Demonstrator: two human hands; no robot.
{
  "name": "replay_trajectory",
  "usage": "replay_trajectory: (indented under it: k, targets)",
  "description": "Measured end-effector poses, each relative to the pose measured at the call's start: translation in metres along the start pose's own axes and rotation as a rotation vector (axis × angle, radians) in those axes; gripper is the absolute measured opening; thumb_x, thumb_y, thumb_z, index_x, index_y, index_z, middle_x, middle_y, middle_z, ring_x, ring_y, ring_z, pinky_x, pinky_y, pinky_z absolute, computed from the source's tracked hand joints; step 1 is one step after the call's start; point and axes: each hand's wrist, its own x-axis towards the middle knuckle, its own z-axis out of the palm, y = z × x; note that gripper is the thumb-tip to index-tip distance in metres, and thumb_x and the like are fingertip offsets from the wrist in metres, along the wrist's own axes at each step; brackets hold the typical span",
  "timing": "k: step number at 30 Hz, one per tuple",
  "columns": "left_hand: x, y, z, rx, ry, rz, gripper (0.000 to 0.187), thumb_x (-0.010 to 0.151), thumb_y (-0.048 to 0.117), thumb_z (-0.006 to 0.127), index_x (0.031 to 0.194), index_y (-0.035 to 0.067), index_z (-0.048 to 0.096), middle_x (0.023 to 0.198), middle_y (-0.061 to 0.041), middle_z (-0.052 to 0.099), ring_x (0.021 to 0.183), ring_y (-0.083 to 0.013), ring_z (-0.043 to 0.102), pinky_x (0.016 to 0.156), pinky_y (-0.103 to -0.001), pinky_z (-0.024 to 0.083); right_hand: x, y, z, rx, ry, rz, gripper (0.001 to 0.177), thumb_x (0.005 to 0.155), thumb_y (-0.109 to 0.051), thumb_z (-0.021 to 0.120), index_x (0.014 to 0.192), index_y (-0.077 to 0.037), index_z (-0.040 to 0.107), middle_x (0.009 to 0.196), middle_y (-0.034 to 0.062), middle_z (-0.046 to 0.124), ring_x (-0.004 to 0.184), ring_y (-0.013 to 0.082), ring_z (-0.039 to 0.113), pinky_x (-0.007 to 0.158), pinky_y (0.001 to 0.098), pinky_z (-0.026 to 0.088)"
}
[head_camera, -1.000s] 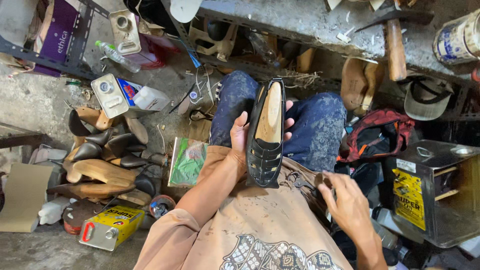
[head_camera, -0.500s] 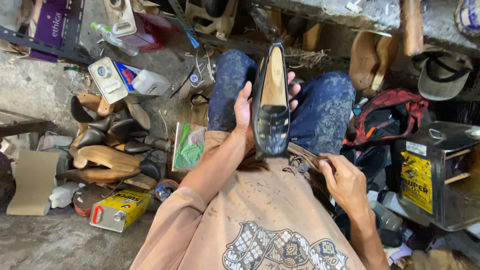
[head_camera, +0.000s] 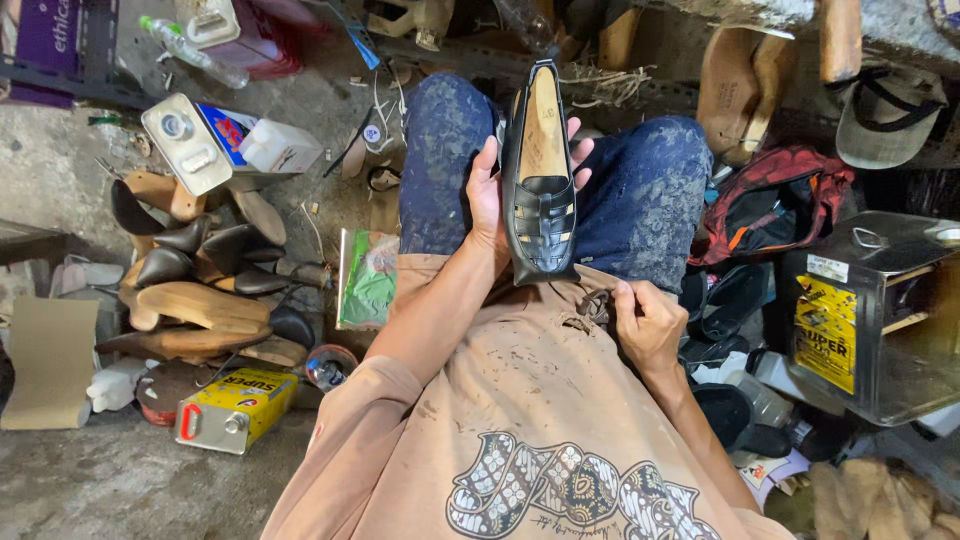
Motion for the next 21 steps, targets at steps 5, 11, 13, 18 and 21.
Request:
replay_trajectory:
  k: [5,11,13,18,21]
  targets:
    - [0.000,0.000,0.000,0.000,-0.004,0.021,0.077,0.096,0.051,0.064,0.155,0.006,0.043,0.165,-0.017,0.034,0.147,-0.0449,0.041,0.121,-0.063,0.037,-0.004,0.016,0.006,-0.045,-0.004,-0.024,0.026,0.102,-0.022,0.069,0.076,-0.020,0.073,0.066,0.0005,0.070,0.070,0.0288,0.072,0.068,0.0340,0.054]
    - [-0.008,0.005,-0.041,0.427,0.224,0.041,0.062,0.097,0.043,0.062,0.147,0.009,0.050,0.137,-0.018,0.056,0.120,-0.0379,0.060,0.106,-0.055,0.048,-0.003,0.011,0.002,-0.049,0.005,-0.026,0.028,0.102,-0.022,0.066,0.075,-0.019,0.071,0.064,0.0016,0.069,0.067,0.0315,0.070,0.064,0.0359,0.053]
    - [-0.023,0.006,-0.045,0.780,0.486,0.118,0.050,0.091,0.034,0.070,0.136,0.015,0.063,0.111,-0.016,0.075,0.096,-0.0325,0.074,0.091,-0.046,0.061,-0.004,0.019,0.006,-0.062,0.006,-0.015,0.028,0.101,-0.022,0.067,0.074,-0.020,0.071,0.064,0.0015,0.069,0.067,0.0319,0.070,0.063,0.0366,0.053]
    - [-0.052,-0.018,0.023,0.390,0.113,-0.033,0.079,0.090,0.042,0.070,0.154,0.012,0.035,0.149,-0.018,0.033,0.128,-0.0467,0.045,0.105,-0.062,0.044,-0.006,0.020,0.008,-0.142,0.006,-0.079,0.031,0.103,-0.024,0.064,0.074,-0.014,0.068,0.065,0.0136,0.064,0.066,0.0415,0.065,0.059,0.0473,0.049]
    - [-0.044,-0.021,0.071,0.194,-0.178,-0.097,0.098,0.089,0.046,0.069,0.164,0.010,0.019,0.172,-0.019,0.008,0.147,-0.0553,0.027,0.113,-0.071,0.033,-0.002,0.012,0.007,-0.102,0.012,-0.041,0.027,0.101,-0.023,0.065,0.075,-0.016,0.071,0.064,0.0072,0.068,0.065,0.0363,0.068,0.062,0.0416,0.054]
